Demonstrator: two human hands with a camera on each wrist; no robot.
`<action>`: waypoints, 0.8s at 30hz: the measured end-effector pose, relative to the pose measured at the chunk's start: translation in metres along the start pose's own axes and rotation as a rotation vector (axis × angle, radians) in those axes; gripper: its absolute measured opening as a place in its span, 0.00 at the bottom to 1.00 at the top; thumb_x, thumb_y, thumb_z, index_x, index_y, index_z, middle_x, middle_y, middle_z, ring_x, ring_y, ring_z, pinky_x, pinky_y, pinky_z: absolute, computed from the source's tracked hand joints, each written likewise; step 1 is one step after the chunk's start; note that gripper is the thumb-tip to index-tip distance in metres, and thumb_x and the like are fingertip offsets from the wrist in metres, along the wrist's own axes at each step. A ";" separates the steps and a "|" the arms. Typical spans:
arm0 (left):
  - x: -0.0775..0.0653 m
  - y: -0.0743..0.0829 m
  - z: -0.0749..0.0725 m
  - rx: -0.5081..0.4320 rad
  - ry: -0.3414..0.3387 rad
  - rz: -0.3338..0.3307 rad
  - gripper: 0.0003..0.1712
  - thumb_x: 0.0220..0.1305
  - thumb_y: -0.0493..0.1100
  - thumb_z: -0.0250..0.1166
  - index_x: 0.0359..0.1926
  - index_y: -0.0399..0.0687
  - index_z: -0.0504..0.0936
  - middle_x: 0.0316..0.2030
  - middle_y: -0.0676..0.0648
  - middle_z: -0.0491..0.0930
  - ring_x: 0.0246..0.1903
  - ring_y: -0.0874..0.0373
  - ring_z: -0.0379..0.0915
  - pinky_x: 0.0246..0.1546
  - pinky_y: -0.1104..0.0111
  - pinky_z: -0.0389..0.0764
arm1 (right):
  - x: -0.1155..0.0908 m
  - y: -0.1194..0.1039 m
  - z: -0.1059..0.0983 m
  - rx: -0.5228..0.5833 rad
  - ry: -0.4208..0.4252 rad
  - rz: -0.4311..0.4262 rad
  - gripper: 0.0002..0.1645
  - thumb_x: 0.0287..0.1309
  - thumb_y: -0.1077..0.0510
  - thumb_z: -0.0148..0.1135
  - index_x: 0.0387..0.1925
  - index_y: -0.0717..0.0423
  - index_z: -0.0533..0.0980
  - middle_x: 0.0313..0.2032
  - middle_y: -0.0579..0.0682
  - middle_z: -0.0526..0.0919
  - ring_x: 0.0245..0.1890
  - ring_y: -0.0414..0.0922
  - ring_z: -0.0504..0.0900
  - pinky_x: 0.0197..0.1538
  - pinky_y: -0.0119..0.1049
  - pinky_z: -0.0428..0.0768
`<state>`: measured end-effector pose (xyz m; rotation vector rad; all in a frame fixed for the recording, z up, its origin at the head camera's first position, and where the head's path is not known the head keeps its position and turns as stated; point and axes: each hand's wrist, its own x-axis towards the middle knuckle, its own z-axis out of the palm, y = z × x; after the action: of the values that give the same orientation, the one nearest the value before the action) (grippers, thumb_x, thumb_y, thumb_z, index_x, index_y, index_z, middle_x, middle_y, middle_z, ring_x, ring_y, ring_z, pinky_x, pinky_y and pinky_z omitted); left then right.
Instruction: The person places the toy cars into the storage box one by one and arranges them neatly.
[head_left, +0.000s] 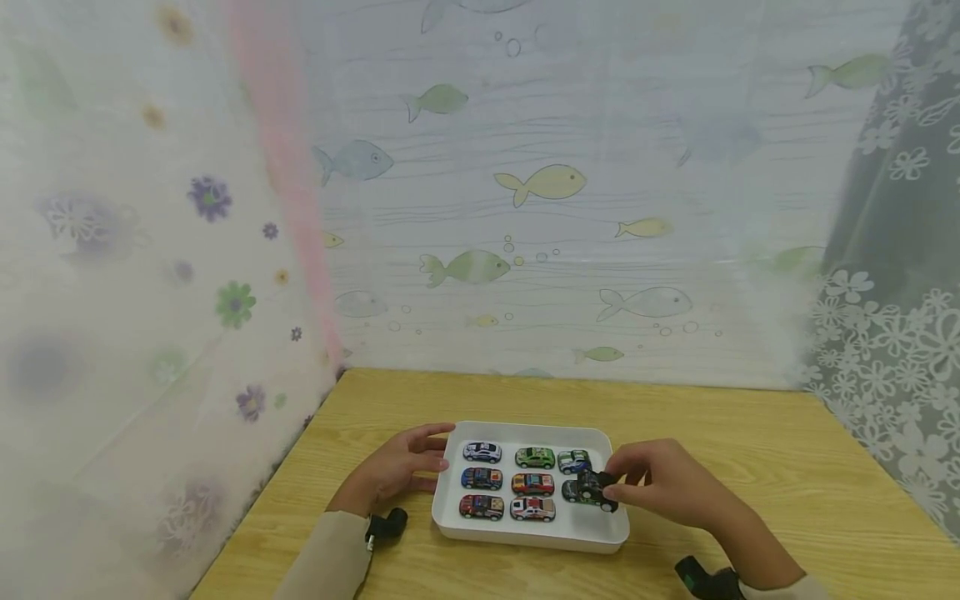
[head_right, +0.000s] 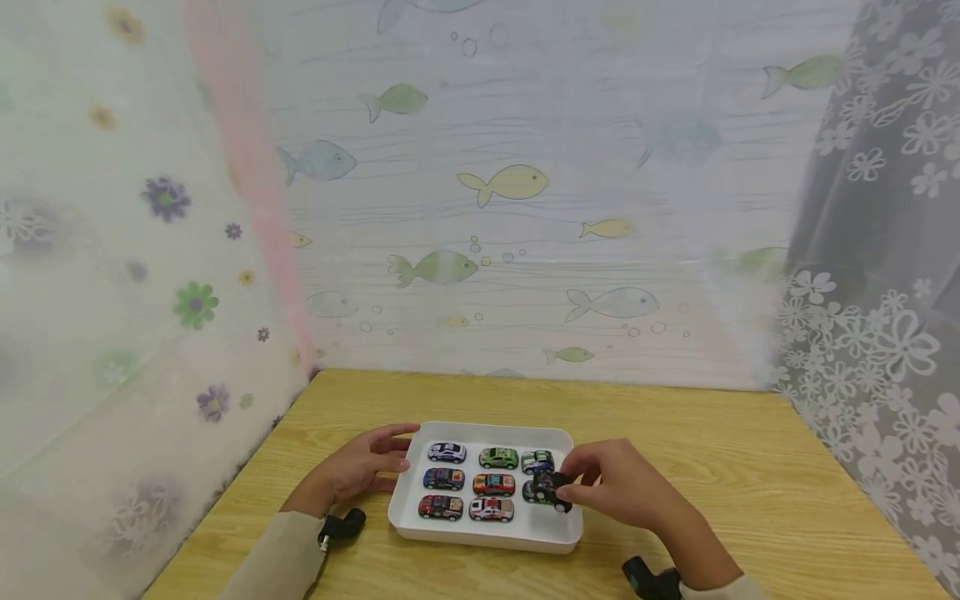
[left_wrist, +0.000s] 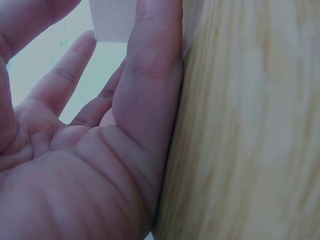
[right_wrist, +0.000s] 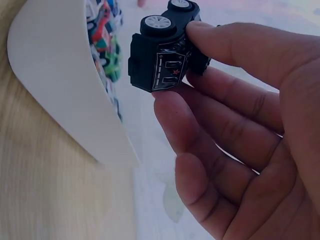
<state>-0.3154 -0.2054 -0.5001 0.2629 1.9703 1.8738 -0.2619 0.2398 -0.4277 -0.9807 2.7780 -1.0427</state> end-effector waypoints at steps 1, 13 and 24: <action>0.000 0.000 0.000 0.001 -0.002 0.000 0.41 0.69 0.39 0.69 0.79 0.54 0.63 0.73 0.35 0.67 0.62 0.45 0.77 0.54 0.49 0.86 | 0.001 0.000 0.002 0.004 -0.003 -0.004 0.09 0.61 0.45 0.74 0.40 0.40 0.86 0.35 0.34 0.87 0.31 0.32 0.82 0.31 0.31 0.82; -0.001 0.002 -0.001 0.015 -0.005 0.000 0.41 0.69 0.39 0.69 0.79 0.54 0.63 0.74 0.34 0.66 0.62 0.45 0.77 0.54 0.49 0.86 | 0.007 0.001 0.018 -0.011 -0.083 0.005 0.11 0.60 0.44 0.75 0.42 0.40 0.87 0.37 0.33 0.87 0.33 0.31 0.81 0.35 0.29 0.81; 0.002 0.000 0.000 0.006 -0.014 0.006 0.42 0.69 0.39 0.69 0.79 0.53 0.62 0.73 0.33 0.66 0.61 0.45 0.77 0.54 0.49 0.86 | 0.011 0.003 0.028 -0.108 -0.106 0.005 0.11 0.54 0.44 0.79 0.38 0.40 0.89 0.36 0.31 0.88 0.35 0.30 0.79 0.37 0.31 0.81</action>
<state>-0.3171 -0.2051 -0.5007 0.2828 1.9682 1.8648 -0.2660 0.2191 -0.4496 -1.0078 2.7737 -0.8216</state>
